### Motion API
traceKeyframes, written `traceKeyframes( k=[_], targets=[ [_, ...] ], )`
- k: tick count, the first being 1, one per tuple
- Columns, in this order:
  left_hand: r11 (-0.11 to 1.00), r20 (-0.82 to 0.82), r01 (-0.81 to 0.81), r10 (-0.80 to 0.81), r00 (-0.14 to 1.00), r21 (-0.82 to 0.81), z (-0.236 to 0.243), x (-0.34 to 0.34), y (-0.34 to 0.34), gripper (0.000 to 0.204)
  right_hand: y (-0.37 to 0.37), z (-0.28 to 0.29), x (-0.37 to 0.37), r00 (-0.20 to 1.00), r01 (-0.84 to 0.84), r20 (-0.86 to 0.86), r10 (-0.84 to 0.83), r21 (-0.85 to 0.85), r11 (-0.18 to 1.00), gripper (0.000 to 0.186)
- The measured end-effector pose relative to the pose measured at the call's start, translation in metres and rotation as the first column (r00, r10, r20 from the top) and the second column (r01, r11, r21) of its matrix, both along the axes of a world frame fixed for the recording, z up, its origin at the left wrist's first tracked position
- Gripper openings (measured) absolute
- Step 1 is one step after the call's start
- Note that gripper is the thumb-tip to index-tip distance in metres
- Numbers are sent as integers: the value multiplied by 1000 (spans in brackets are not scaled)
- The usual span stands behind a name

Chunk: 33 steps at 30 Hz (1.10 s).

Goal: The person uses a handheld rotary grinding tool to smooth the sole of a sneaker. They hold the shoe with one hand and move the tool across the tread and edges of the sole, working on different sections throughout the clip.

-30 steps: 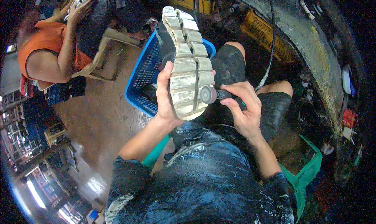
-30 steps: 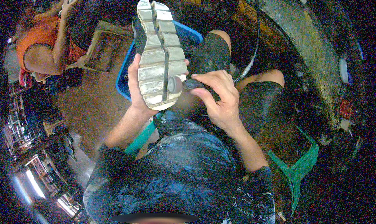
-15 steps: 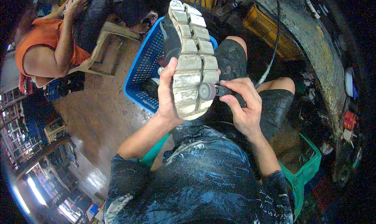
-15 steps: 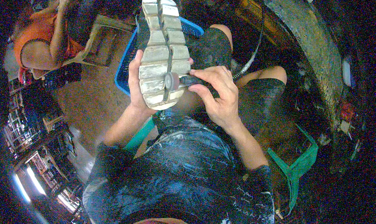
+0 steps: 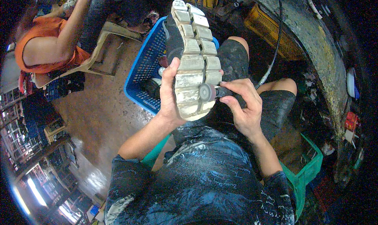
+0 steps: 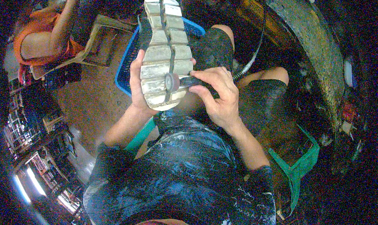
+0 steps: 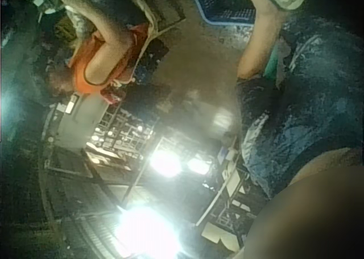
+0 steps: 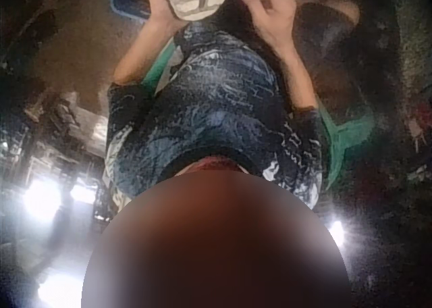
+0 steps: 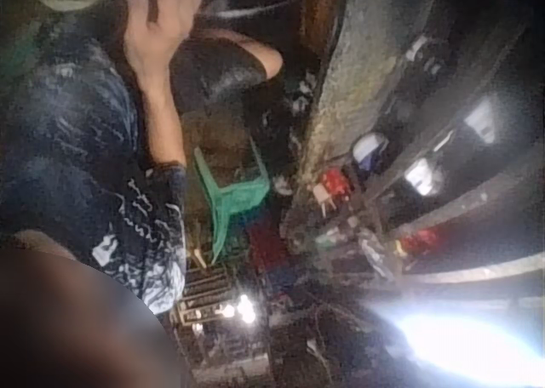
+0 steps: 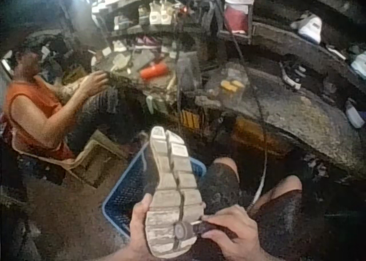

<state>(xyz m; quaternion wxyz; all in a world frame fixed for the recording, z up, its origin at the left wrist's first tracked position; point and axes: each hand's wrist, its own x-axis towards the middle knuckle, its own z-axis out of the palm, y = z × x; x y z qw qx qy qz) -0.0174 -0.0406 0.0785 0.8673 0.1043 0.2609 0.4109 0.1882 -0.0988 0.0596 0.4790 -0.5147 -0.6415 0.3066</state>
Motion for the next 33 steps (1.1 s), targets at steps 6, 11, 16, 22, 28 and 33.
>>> traceKeyframes(
  k=[6, 11, 16, 22, 28, 33],
  targets=[
    [999, 51, -22, 24, 998, -42, -1, -1, 0, 88, 1, 1, 2, 1000, 13, -14, -13, -15, 1000, 30],
    [999, -67, -24, 21, 998, -35, 5, 3, 0, 88, 3, 2, 4, 1000, 12, -19, -13, -20, 1000, 31],
    [997, -113, -51, 44, 993, -54, 11, 8, -2, 87, 2, 0, 3, 1000, 14, -21, -14, -8, 1000, 31],
    [998, -115, -50, 46, 992, -31, 11, 7, -3, 87, 1, -1, 2, 1000, 12, -21, -12, 0, 1000, 32],
    [999, -107, -44, 41, 993, -26, 9, 5, -1, 87, 1, 0, 2, 1000, 11, -19, -11, 11, 1000, 32],
    [999, -147, -46, 48, 988, 14, 11, 8, -2, 86, -4, 1, 1, 1000, -9, -8, 9, 9, 1000, 32]
  ],
)
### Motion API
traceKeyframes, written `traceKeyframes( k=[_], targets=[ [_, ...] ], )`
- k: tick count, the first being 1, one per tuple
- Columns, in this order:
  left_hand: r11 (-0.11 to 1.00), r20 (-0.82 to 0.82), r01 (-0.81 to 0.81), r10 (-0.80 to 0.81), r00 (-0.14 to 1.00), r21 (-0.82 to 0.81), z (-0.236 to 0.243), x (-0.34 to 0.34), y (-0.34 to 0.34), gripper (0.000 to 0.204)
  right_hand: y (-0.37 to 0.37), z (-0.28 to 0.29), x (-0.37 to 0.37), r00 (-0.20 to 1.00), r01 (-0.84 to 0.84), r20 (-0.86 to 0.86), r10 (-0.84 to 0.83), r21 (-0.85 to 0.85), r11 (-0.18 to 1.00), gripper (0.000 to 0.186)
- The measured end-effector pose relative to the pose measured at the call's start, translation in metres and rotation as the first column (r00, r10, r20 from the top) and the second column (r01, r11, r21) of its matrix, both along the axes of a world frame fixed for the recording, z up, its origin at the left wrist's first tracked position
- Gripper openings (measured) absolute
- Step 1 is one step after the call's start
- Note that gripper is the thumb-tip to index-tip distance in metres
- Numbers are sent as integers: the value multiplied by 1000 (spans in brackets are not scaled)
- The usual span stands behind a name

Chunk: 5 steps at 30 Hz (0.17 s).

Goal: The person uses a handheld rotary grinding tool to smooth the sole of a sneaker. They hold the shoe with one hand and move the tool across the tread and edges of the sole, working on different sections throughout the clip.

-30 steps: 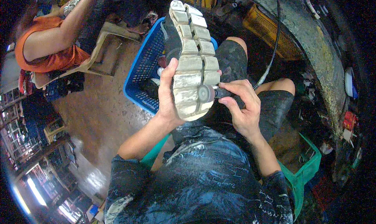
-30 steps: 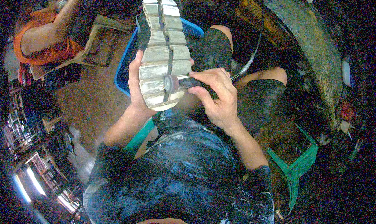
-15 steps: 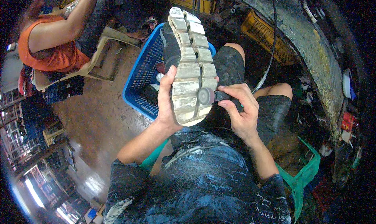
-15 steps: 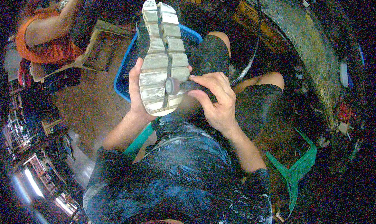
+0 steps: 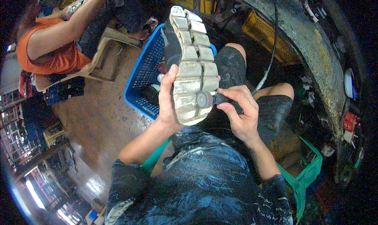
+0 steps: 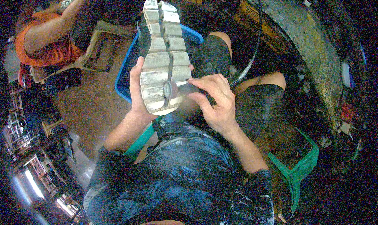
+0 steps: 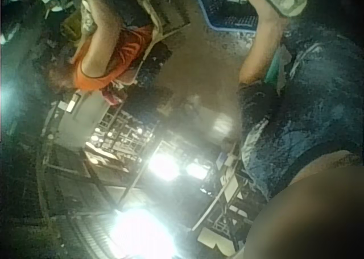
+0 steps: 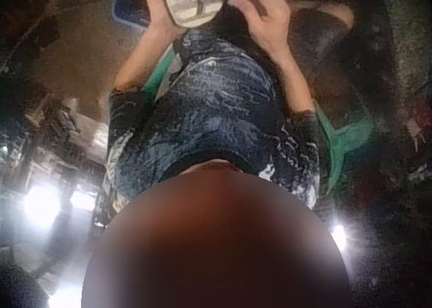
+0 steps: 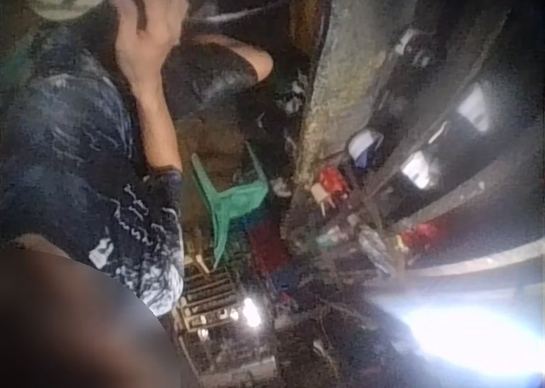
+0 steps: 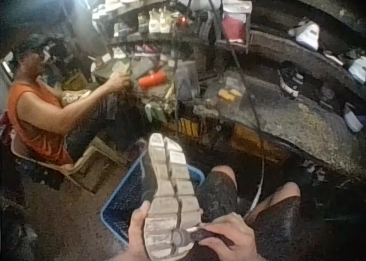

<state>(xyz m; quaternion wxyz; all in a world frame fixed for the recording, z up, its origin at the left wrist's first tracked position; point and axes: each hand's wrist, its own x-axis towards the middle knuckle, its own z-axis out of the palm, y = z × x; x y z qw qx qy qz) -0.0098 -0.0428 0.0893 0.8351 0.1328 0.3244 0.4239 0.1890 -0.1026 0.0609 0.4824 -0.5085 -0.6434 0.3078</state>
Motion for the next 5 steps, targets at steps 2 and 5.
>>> traceKeyframes(
  k=[2, 5],
  targets=[
    [1000, -19, -10, 10, 1000, 5, 1, 1, 0, 86, -1, 1, 1, 1000, -5, 1, 5, 2, 1000, 32],
    [1000, -24, -20, 20, 1000, 3, 2, 2, 1, 87, 1, 1, 2, 1000, 10, -7, -10, 1, 1000, 32]
  ],
)
